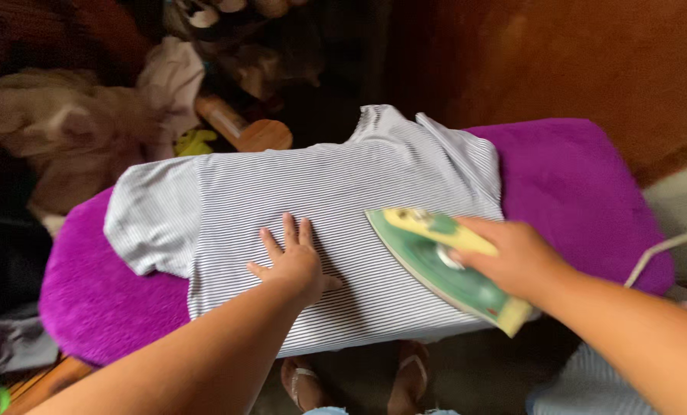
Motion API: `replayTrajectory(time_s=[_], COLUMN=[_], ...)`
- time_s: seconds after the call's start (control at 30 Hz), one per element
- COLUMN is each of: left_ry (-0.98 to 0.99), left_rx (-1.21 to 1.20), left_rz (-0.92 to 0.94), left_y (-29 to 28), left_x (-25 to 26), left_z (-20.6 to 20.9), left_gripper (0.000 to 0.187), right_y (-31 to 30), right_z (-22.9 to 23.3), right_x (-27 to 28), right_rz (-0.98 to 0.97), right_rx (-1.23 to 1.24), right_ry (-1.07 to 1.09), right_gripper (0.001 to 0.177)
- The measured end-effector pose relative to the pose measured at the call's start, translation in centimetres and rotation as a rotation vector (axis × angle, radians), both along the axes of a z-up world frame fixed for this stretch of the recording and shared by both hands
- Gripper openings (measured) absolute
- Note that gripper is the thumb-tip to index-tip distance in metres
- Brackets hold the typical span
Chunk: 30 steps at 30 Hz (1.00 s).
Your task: The person irons a striped shirt on a purple ironing board. They repeatedly smooth the fabric with their hands and pass a green and yellow iron over the shirt, adjusting its position several times.
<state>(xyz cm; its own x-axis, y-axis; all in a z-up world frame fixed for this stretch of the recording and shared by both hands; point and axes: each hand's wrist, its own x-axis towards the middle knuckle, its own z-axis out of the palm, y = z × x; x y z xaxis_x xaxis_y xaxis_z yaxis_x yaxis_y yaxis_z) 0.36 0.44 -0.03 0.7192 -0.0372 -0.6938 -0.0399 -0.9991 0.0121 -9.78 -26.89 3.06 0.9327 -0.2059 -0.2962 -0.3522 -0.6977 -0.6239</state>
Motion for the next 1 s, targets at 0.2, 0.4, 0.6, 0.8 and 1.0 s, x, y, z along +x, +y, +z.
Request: replayTrajectory(time_s=[0.2, 0.4, 0.6, 0.8, 1.0], left_ry=[0.030, 0.019, 0.037, 0.033, -0.004], left_rx=[-0.016, 0.001, 0.029, 0.018, -0.036], left_rz=[0.028, 0.015, 0.027, 0.045, 0.066], left_y=[0.2, 0.1, -0.4, -0.2, 0.1], left_x=[0.3, 0.7, 0.4, 0.2, 0.0], left_z=[-0.4, -0.7, -0.7, -0.7, -0.9], left_gripper=[0.138, 0.141, 0.141, 0.140, 0.140], right_y=[4.6, 2.1, -4.4, -5.0, 1.8], right_z=[0.9, -0.8, -0.9, -0.8, 0.9], right_x=[9.4, 9.2, -1.3, -2.9, 3.2], right_rz=[0.119, 0.122, -0.078, 0.102, 0.216], right_rx=[-0.107, -0.027, -0.051, 0.167, 0.012], right_ry=[-0.037, -0.076, 0.002, -0.053, 0.038], right_gripper=[0.043, 0.045, 0.053, 0.060, 0.051])
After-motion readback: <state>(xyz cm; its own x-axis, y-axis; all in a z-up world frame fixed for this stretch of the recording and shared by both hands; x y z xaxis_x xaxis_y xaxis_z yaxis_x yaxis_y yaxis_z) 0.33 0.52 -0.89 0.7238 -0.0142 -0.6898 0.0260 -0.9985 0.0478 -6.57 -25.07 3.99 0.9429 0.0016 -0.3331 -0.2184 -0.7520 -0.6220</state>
